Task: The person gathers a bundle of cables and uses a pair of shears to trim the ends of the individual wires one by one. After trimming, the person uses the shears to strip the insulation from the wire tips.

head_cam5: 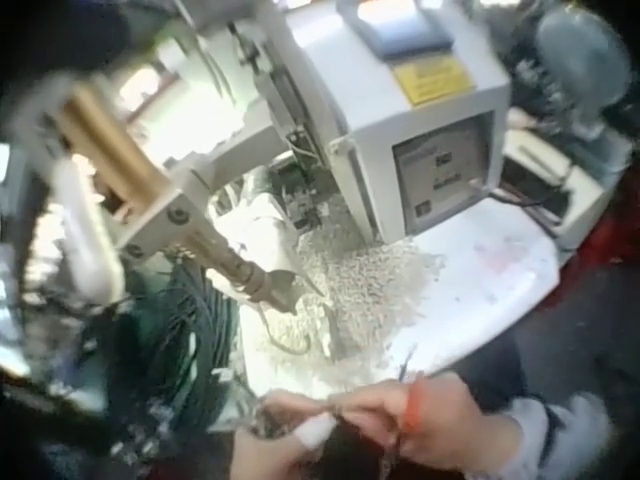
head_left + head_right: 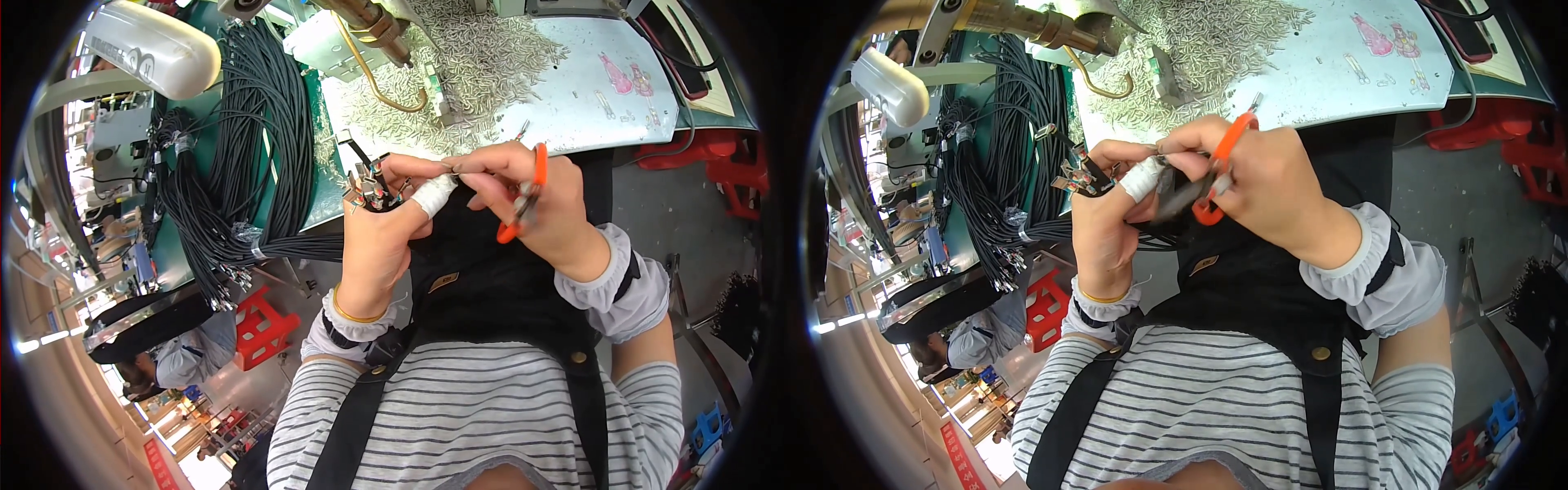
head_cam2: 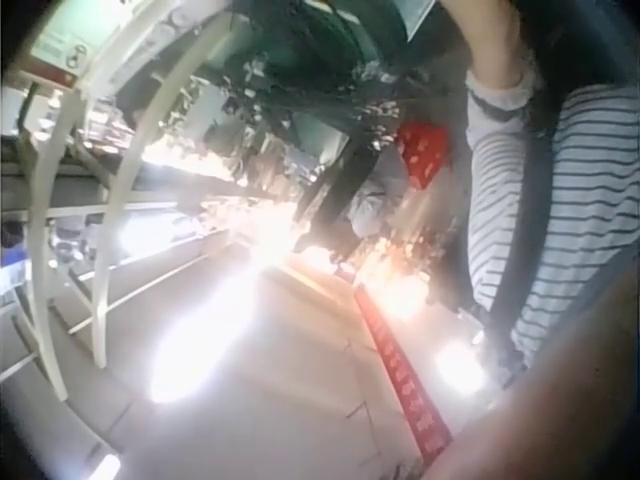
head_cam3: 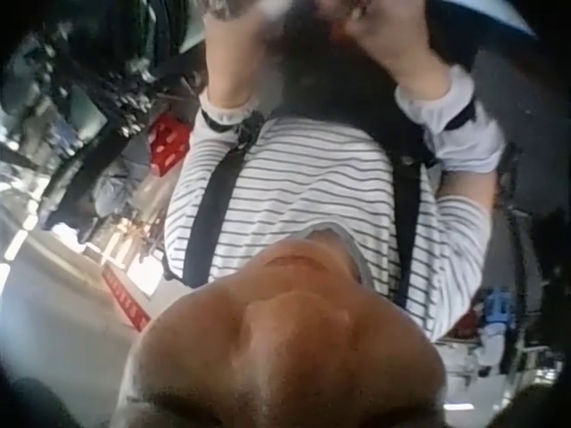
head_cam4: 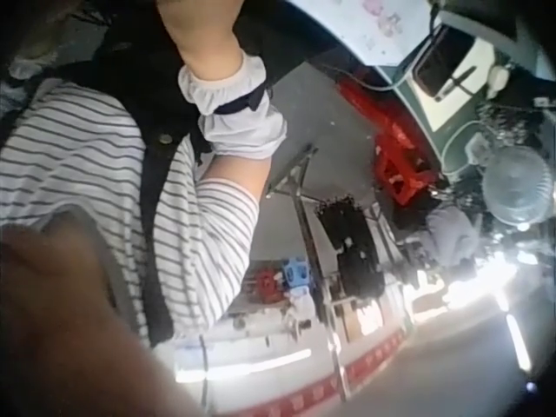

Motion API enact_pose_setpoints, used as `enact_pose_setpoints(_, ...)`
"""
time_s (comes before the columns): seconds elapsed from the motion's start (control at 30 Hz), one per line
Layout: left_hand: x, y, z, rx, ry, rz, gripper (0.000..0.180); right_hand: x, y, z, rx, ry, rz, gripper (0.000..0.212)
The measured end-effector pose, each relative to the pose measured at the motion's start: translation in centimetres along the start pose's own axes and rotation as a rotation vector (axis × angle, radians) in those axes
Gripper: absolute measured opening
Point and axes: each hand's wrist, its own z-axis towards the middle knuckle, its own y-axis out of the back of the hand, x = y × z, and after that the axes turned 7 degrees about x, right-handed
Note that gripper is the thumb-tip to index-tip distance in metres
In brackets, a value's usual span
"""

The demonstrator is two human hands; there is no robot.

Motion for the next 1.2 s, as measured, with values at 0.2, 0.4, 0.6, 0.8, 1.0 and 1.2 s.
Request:
enact_pose_setpoints(0.2,0.8,-1.1,0.4,-0.106,-0.264,0.458,0.015,-0.2,-0.8,0.0,-0.027,0.065,-0.284,0.005)
enact_pose_setpoints(0.4,0.3,-0.8,0.2,-0.142,-0.105,0.11,0.014,1.4,-1.0,0.8,-0.127,-0.225,0.283,0.011)
enact_pose_setpoints(0.6,0.3,-0.7,-0.2,-0.151,-0.116,0.066,0.014,2.2,0.6,-0.2,0.177,-0.352,-0.345,0.028)
enact_pose_setpoints(0.8,0.3,-1.2,0.3,-0.164,-0.139,0.094,0.012,1.7,-0.6,-0.7,0.185,-0.368,-0.535,0.033)
enact_pose_setpoints(1.0,-0.2,1.1,3.1,-0.008,0.018,-0.124,0.011,2.2,0.1,0.2,0.103,-0.627,0.058,0.027)
enact_pose_setpoints(1.2,-1.0,1.3,6.5,-0.005,-0.02,-0.174,0.012,0.0,0.5,3.7,-0.2,-0.366,-0.015,0.021)
